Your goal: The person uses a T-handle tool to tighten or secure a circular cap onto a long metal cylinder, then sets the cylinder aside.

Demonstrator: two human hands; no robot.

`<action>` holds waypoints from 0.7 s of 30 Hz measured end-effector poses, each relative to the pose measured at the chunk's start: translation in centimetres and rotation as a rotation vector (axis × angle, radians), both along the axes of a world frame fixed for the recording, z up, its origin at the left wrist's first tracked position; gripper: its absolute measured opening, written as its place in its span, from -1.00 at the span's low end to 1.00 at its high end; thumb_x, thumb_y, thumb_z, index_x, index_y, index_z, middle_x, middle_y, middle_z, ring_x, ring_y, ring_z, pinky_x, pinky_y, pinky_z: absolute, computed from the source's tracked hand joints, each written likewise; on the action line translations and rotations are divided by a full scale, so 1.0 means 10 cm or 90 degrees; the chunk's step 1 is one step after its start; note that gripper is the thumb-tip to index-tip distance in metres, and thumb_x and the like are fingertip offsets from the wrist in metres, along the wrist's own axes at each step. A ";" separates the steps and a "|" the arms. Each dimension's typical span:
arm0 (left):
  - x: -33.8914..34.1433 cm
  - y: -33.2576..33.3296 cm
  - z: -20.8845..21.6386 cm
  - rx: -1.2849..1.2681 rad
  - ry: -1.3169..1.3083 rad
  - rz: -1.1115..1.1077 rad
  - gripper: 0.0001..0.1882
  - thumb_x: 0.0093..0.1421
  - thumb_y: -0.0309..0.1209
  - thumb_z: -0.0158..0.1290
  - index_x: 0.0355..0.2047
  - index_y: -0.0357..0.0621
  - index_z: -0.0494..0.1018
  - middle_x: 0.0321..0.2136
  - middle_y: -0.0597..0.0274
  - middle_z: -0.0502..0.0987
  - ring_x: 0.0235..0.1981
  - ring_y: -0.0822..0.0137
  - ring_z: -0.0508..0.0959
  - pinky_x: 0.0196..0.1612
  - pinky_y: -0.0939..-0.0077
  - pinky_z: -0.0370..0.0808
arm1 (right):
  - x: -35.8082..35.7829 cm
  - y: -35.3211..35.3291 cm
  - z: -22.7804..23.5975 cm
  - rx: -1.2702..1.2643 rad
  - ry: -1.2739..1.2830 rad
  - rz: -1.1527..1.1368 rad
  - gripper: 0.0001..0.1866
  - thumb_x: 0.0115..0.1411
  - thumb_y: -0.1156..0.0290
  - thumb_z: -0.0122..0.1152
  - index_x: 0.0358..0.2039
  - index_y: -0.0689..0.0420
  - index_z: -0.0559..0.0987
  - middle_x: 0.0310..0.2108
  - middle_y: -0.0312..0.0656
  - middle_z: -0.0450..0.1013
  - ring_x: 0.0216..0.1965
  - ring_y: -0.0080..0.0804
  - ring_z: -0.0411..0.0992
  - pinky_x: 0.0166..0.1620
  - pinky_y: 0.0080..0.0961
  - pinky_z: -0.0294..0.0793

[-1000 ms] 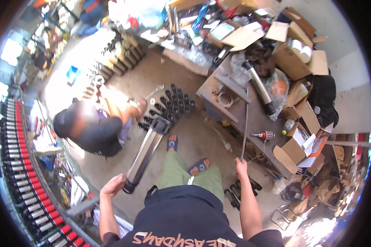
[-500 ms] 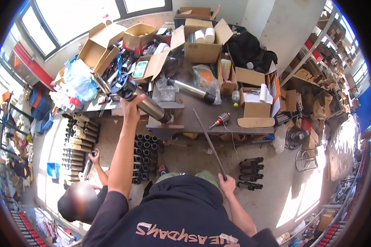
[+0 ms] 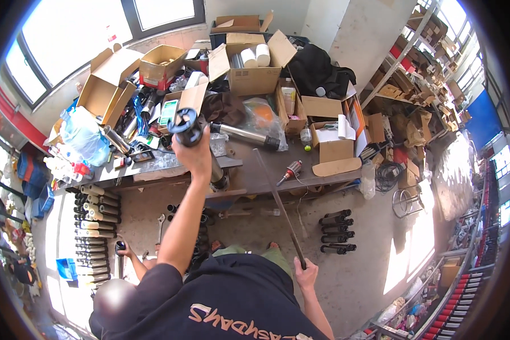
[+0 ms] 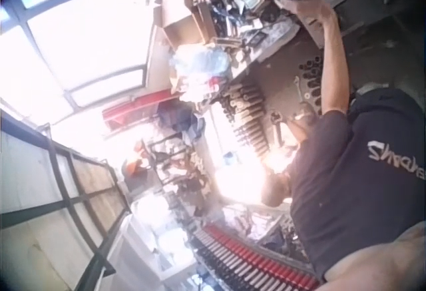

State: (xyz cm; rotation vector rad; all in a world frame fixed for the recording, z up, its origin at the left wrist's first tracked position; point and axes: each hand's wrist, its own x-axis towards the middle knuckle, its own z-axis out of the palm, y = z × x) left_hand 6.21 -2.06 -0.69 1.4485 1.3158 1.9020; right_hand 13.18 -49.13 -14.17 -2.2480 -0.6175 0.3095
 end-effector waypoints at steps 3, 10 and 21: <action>0.01 -0.41 -0.02 0.023 0.016 0.014 -0.27 -0.11 -0.28 0.48 -0.02 -0.40 0.39 -0.13 -0.07 0.50 -0.09 0.01 0.49 0.04 0.19 0.41 | 0.02 0.11 0.18 0.020 0.007 0.012 -0.64 0.18 0.30 0.31 -0.63 0.26 0.47 -0.77 -0.04 0.21 -0.74 -0.36 0.21 -0.57 -0.33 0.20; 0.14 -0.62 -0.06 -0.057 -0.060 0.106 -0.21 -0.07 -0.20 0.50 0.01 -0.42 0.33 -0.13 -0.08 0.52 -0.11 0.05 0.54 -0.02 0.24 0.46 | 0.41 0.32 0.50 0.045 0.011 0.100 -0.61 0.20 0.37 0.29 -0.66 0.26 0.37 -0.77 -0.36 0.13 -0.66 -0.66 0.09 -0.58 -0.48 0.09; -0.44 -0.09 0.00 -0.124 -0.005 -0.612 -0.67 -0.21 -0.52 0.33 -0.36 -0.21 0.54 -0.45 0.34 0.60 -0.39 0.53 0.53 -0.25 0.53 0.52 | 1.42 0.49 0.65 0.012 -0.196 0.248 -0.72 0.12 0.35 0.33 -0.61 0.23 0.52 -0.79 -0.15 0.26 -0.73 -0.47 0.23 -0.58 -0.38 0.22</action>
